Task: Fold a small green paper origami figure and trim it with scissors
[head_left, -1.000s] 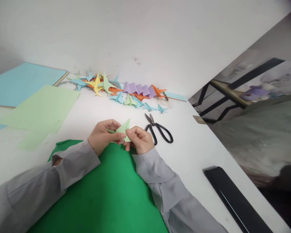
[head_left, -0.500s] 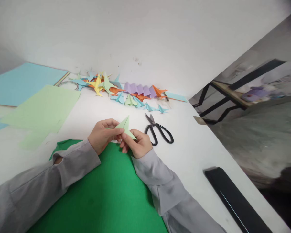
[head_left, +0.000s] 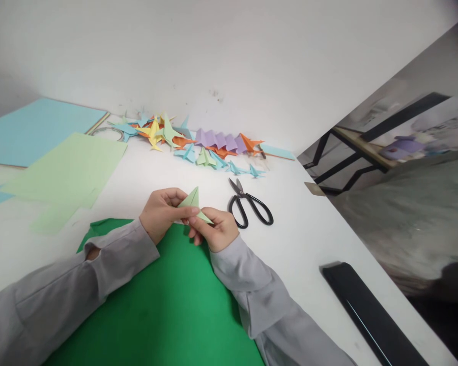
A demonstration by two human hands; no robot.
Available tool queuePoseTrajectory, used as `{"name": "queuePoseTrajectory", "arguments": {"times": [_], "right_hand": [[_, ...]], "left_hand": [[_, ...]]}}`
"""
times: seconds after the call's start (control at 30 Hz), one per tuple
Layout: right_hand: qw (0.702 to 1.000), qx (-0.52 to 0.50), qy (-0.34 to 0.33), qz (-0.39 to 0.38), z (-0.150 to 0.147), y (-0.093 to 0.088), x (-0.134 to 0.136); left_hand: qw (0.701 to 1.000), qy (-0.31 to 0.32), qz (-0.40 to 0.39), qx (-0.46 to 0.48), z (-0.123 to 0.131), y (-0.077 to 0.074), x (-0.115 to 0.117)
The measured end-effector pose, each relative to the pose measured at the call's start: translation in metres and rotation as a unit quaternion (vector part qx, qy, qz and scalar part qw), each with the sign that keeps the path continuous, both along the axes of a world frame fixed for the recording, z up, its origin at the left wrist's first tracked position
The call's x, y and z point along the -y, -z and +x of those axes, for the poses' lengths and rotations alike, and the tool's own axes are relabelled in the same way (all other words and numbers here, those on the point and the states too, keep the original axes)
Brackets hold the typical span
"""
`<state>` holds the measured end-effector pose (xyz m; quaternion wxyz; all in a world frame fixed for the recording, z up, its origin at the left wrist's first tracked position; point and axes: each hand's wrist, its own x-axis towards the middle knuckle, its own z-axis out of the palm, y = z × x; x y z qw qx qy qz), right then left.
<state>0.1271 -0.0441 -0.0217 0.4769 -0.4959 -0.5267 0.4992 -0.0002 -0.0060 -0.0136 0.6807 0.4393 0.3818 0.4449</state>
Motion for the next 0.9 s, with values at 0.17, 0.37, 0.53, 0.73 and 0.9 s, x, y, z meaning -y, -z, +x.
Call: {"name": "queuePoseTrajectory", "arguments": {"times": [0.17, 0.37, 0.53, 0.73, 0.9], "right_hand": [[0.998, -0.04, -0.017, -0.037, 0.0007, -0.0019, 0.0005], [0.998, -0.049, -0.011, -0.044, -0.003, 0.0001, 0.0016], [0.999, -0.037, -0.01, -0.01, -0.0039, 0.0003, 0.0032], [0.996, -0.067, -0.043, -0.04, -0.0027, 0.0007, 0.0026], [0.994, -0.096, -0.028, -0.049, -0.0035, 0.0045, 0.0009]], "left_hand": [[1.0, 0.008, -0.002, 0.002, 0.0008, -0.0014, 0.0007], [1.0, 0.005, -0.019, 0.003, 0.0001, -0.0035, 0.0009], [1.0, 0.007, -0.025, 0.006, -0.0002, -0.005, 0.0015], [0.999, 0.012, -0.033, 0.019, 0.0014, -0.006, 0.0012], [0.999, 0.006, -0.028, 0.026, 0.0009, -0.0037, 0.0004]]}}
